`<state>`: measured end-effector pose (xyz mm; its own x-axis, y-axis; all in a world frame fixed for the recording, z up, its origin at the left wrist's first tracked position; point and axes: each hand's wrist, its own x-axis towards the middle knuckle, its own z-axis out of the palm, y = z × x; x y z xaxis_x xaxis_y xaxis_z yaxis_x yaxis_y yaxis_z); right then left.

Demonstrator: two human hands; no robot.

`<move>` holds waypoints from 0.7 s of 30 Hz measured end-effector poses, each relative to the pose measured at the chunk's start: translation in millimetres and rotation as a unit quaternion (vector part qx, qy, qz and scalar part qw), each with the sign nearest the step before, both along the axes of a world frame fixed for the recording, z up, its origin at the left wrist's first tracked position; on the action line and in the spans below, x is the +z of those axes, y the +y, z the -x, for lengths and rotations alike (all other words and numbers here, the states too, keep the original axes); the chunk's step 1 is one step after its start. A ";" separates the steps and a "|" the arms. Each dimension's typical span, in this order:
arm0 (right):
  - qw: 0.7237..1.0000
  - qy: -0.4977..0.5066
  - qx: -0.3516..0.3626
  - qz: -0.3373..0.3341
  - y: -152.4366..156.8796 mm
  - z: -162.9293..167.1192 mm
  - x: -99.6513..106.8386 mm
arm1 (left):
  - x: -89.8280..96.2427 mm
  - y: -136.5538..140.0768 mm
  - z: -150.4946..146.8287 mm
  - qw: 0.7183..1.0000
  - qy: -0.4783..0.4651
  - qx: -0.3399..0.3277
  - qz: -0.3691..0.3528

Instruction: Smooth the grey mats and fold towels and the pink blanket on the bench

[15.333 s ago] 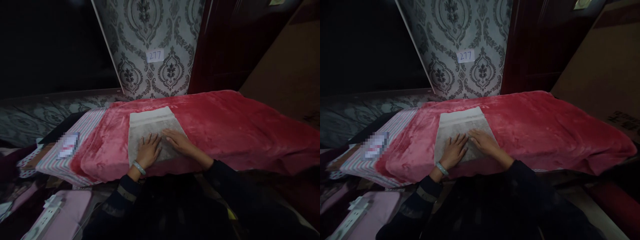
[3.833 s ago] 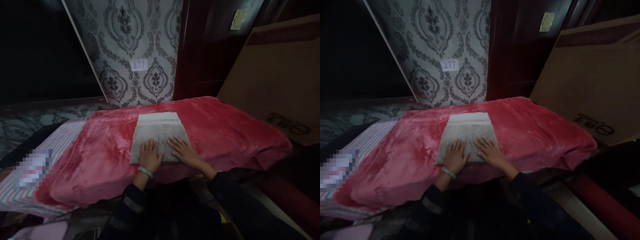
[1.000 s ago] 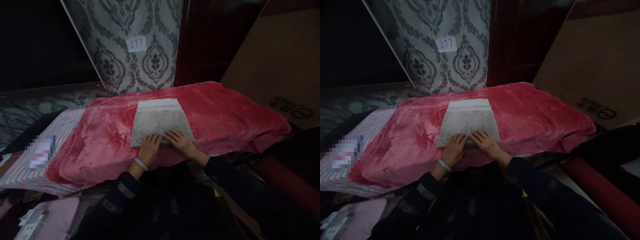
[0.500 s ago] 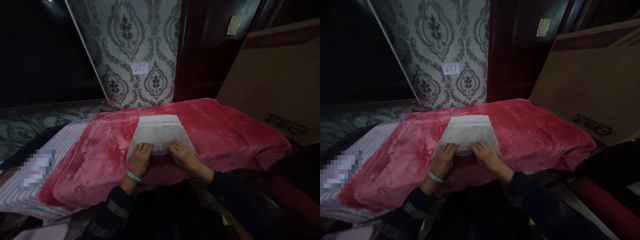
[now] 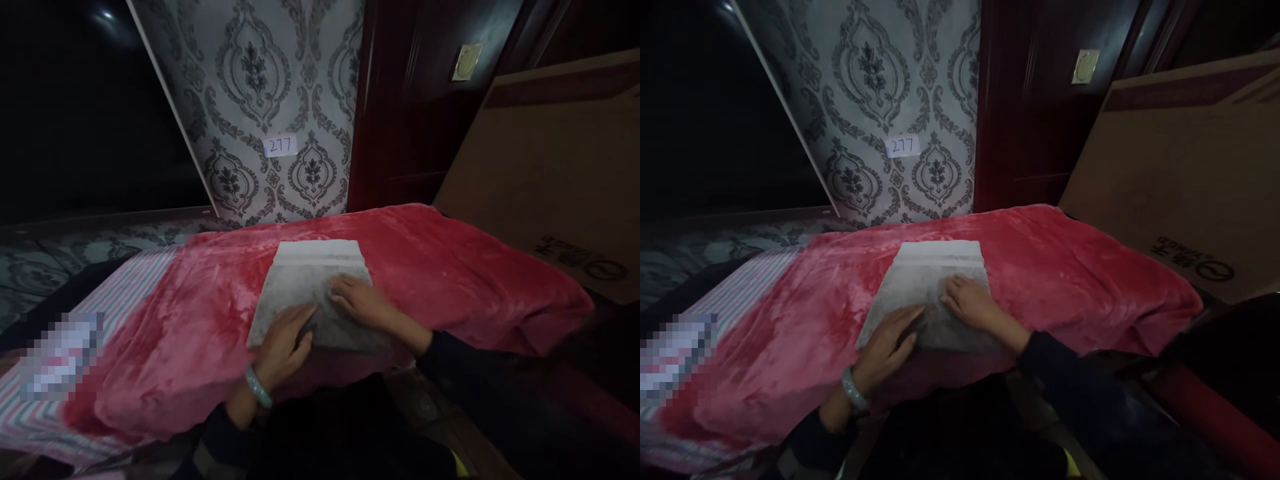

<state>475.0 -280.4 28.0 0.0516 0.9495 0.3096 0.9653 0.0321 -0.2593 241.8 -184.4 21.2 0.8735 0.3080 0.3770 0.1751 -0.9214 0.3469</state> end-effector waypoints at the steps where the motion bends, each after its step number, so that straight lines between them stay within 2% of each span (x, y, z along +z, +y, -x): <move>1: 1.000 -0.009 -0.025 0.007 13.3 -7.0 1.5 | 4.6 5.3 -9.6 1.000 0.011 0.006 0.001; 4: 0.994 -0.030 -0.097 0.031 50.1 -20.2 -5.4 | 13.8 30.2 -44.2 0.995 0.096 0.026 -0.020; 7: 0.987 -0.042 -0.146 0.045 72.1 -25.4 -25.4 | 13.9 58.1 -77.6 0.983 0.175 0.051 -0.040; 10: 0.985 -0.049 -0.163 0.032 78.6 -27.8 -46.7 | 1.1 77.9 -98.4 0.972 0.204 0.095 -0.062; 12: 0.985 -0.047 -0.162 0.025 78.0 -28.5 -53.9 | -10.7 85.6 -104.2 0.968 0.209 0.122 -0.068; 16: 0.985 -0.031 -0.163 0.042 75.0 -26.9 -49.1 | -23.5 96.6 -106.2 0.958 0.201 0.199 -0.057; 21: 0.982 -0.010 -0.179 0.056 74.2 -24.8 -39.1 | -18.9 107.7 -105.6 0.937 0.194 0.287 -0.051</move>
